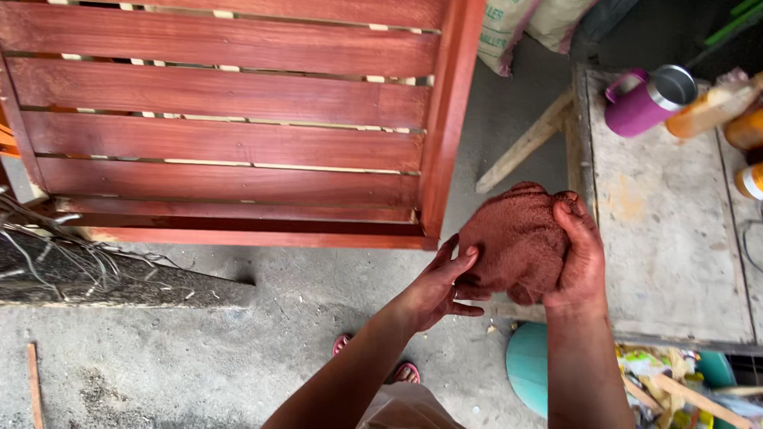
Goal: The person applies a reddish wood stain to a slatted wooden furniture frame using a cloth, wiping the stained top rails and edges and working the cloth into the corners and sides of the frame, turning to cover different faces of the piece.
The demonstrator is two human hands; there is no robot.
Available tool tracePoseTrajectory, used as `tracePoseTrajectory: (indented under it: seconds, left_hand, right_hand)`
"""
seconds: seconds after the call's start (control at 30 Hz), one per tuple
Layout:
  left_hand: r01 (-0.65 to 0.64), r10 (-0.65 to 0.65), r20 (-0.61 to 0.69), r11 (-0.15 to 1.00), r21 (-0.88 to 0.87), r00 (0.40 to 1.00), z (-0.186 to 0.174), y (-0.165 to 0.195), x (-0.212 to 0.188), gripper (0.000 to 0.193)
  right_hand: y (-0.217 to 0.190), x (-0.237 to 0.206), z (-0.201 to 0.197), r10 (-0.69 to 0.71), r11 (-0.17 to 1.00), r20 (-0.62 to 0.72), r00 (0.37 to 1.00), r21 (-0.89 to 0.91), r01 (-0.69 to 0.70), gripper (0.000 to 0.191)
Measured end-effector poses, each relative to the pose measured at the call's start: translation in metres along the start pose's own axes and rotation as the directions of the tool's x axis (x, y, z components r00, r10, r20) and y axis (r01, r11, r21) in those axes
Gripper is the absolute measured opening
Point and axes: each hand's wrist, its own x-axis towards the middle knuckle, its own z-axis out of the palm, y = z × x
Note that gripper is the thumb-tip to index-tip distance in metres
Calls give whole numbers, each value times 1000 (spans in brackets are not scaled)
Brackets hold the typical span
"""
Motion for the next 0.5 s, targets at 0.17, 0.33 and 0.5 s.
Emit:
tracePoseTrajectory:
  seconds: [0.17,0.33,0.5]
  left_hand:
    - [209,-185,-167,969,136,968,32,-52,16,105]
    - [230,-139,-382,952,203,914,42,-86,26,88]
    - [-108,183,-263,955,277,947,50,-95,39,47]
  right_hand:
    - [3,-41,-46,-173,985,-54,983,-27,172,14]
    - [13,-84,-82,-233,969,-111,966,58,241,15]
    - [21,-116,-113,-254,965,46,966,-59,257,22]
